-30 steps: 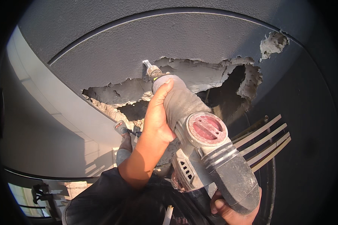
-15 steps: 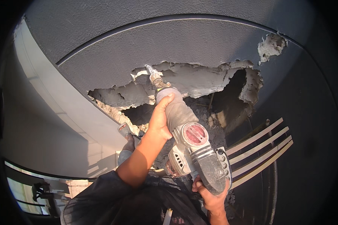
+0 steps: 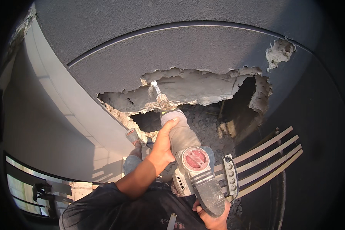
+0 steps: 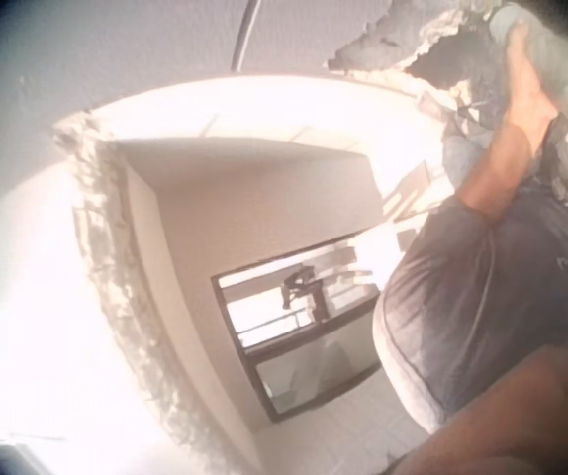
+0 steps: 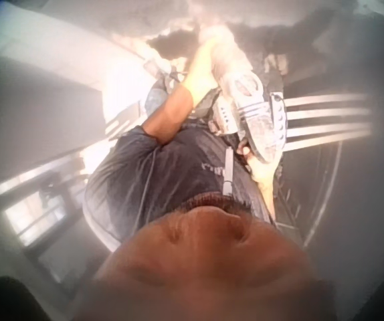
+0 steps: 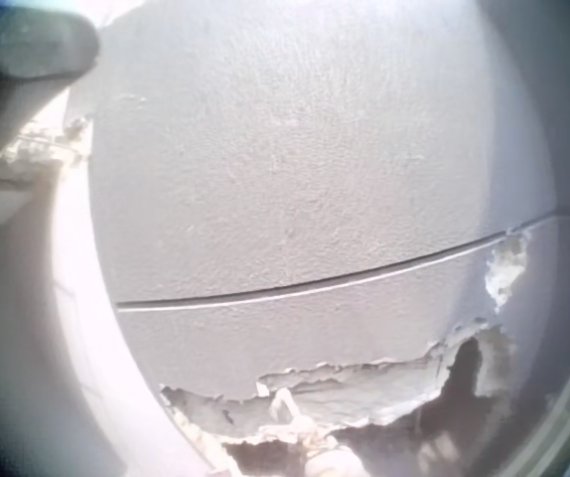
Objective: The person uses a rotary hammer drill to break through a concrete wall, progressively enlarging the opening. The person pauses briefly to clear debris and reposition before continuing to drill until the hole is large enough to reveal the interior structure.
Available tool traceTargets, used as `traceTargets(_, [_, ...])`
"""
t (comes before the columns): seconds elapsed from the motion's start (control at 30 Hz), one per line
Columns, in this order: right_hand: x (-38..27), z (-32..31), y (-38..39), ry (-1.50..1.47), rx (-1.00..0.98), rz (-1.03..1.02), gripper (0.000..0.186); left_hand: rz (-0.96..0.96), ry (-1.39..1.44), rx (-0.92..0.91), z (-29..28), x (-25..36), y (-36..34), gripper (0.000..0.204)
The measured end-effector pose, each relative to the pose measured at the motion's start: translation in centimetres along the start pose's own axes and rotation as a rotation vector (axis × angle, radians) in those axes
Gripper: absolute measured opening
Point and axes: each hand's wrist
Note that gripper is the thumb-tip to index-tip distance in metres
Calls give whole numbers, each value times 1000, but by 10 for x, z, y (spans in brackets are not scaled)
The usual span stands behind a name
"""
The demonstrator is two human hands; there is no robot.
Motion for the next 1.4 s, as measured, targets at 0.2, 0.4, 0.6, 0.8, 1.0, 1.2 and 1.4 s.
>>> traceTargets(0.2, [-20,13,-19,30,-72,-25,34,68,-24,-41,2,21,-17,37])
traceTargets(0.4, [-23,34,-40,1,-86,-16,22,85,-69,17,-1,51,-46,38])
traceTargets(0.6, [-53,55,-52,93,6,66,31,127,-67,24,3,71,-63,44])
traceTargets(0.8, [-100,61,-64,26,26,91,43,165,12,14,22,76,-65,41])
traceTargets(1.0, [-126,56,-72,-10,-22,36,22,193,81,-32,31,68,-78,44])
traceTargets(1.2, [-74,40,-86,70,-63,-13,17,219,17,-28,11,60,-86,48])
traceTargets(1.4, [76,19,-84,2,-78,36,15,97,-19,-59,-67,7,-82,35])
Point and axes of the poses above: each hand's wrist, its own y-axis away from the middle knuckle, its own z-axis out of the palm, x = y × z, and after that the axes turned 15 degrees about z, right-handed
